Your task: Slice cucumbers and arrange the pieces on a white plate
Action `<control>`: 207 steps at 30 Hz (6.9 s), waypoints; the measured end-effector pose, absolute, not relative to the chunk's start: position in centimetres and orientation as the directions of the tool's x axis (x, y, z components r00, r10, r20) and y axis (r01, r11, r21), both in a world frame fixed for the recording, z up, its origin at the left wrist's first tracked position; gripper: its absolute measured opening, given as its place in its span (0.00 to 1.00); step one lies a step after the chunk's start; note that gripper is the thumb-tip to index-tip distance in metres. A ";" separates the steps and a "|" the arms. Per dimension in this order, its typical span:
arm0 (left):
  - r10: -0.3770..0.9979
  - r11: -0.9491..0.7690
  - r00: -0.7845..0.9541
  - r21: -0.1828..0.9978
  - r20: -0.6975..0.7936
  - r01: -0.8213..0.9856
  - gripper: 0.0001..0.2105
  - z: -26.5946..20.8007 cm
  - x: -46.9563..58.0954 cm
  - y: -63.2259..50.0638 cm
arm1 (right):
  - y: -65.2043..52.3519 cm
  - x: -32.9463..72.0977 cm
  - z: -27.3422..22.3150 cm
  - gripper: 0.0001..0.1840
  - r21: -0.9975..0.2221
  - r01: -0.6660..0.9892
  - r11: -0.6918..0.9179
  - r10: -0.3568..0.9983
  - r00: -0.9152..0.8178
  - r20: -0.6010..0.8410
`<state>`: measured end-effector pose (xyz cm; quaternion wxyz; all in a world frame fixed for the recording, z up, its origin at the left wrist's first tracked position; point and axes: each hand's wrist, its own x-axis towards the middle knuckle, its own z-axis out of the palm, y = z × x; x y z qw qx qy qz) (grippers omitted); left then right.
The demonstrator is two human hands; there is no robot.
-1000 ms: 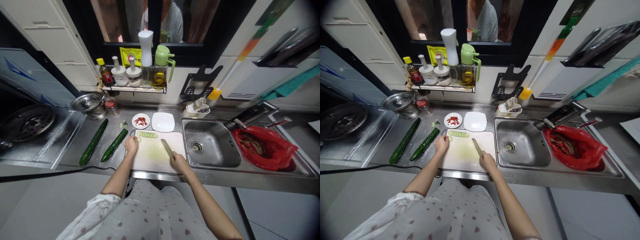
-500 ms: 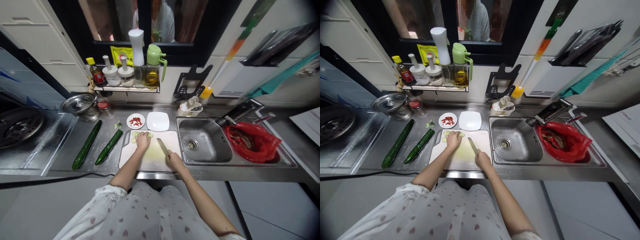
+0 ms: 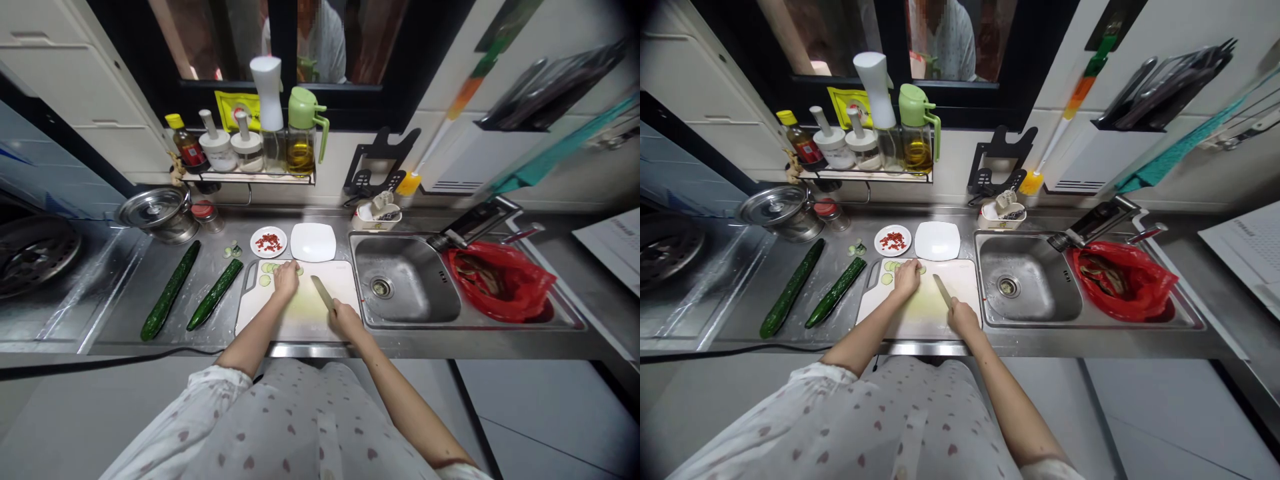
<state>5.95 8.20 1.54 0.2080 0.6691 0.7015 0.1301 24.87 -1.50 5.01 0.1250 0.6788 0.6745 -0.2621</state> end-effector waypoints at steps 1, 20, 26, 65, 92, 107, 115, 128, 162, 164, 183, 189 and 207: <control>0.993 0.080 -0.026 0.495 -0.115 0.865 0.12 1.5 5.8 7.9 | -1.5 24.9 5.0 0.15 -0.188 0.980 -0.060 0.850 -0.049 -0.524; 0.984 0.034 0.072 0.559 -0.166 0.828 0.11 1.8 1.1 4.7 | -1.5 24.9 5.5 0.14 -0.196 0.981 -0.014 0.856 -0.089 -0.510; 0.952 0.195 -0.056 0.456 -0.301 0.868 0.06 1.1 1.2 2.4 | -1.6 24.8 5.7 0.14 -0.174 0.985 0.008 0.853 -0.097 -0.512; 0.951 0.228 -0.076 0.514 -0.300 0.827 0.11 0.3 1.4 3.1 | -2.7 20.8 6.4 0.17 -0.171 0.955 0.243 0.767 -0.297 -0.569; 0.954 0.215 -0.066 0.516 -0.291 0.829 0.10 0.0 1.2 3.1 | -1.7 20.6 6.9 0.18 -0.117 0.941 0.317 0.768 -0.327 -0.550; 0.963 0.205 -0.078 0.513 -0.258 0.834 0.11 0.0 1.3 2.9 | -0.1 21.3 8.0 0.19 -0.053 0.896 0.440 0.747 -0.398 -0.532; 0.979 0.137 -0.042 0.495 -0.198 0.858 0.12 0.0 1.6 2.3 | -1.0 23.0 7.2 0.16 -0.156 0.968 0.195 0.831 -0.248 -0.497; 0.973 0.167 -0.072 0.451 -0.221 0.877 0.08 1.5 2.9 2.2 | -1.8 23.2 5.5 0.16 -0.152 0.987 -0.044 0.873 -0.036 -0.487; 0.908 0.418 -0.357 0.439 -0.219 0.795 0.11 1.1 -3.7 3.2 | -1.3 23.1 5.0 0.19 -0.176 0.984 -0.035 0.863 -0.059 -0.501; 0.910 0.414 -0.357 0.420 -0.211 0.808 0.11 1.1 -3.8 3.1 | -1.3 23.1 5.0 0.19 -0.175 0.984 -0.031 0.862 -0.062 -0.503; 0.983 0.154 -0.093 0.433 -0.158 0.888 0.18 1.8 2.7 7.3 | -1.2 22.7 5.6 0.22 -0.159 0.987 -0.023 0.848 -0.065 -0.526; 0.984 0.068 -0.007 0.335 -0.180 0.940 0.18 1.6 3.8 9.0 | -1.3 22.9 5.3 0.23 -0.152 0.988 -0.016 0.855 -0.065 -0.514; 0.912 0.362 -0.113 0.646 -0.394 0.672 0.12 0.7 2.5 5.1 | -1.2 23.0 5.4 0.24 -0.200 0.979 -0.038 0.848 -0.075 -0.525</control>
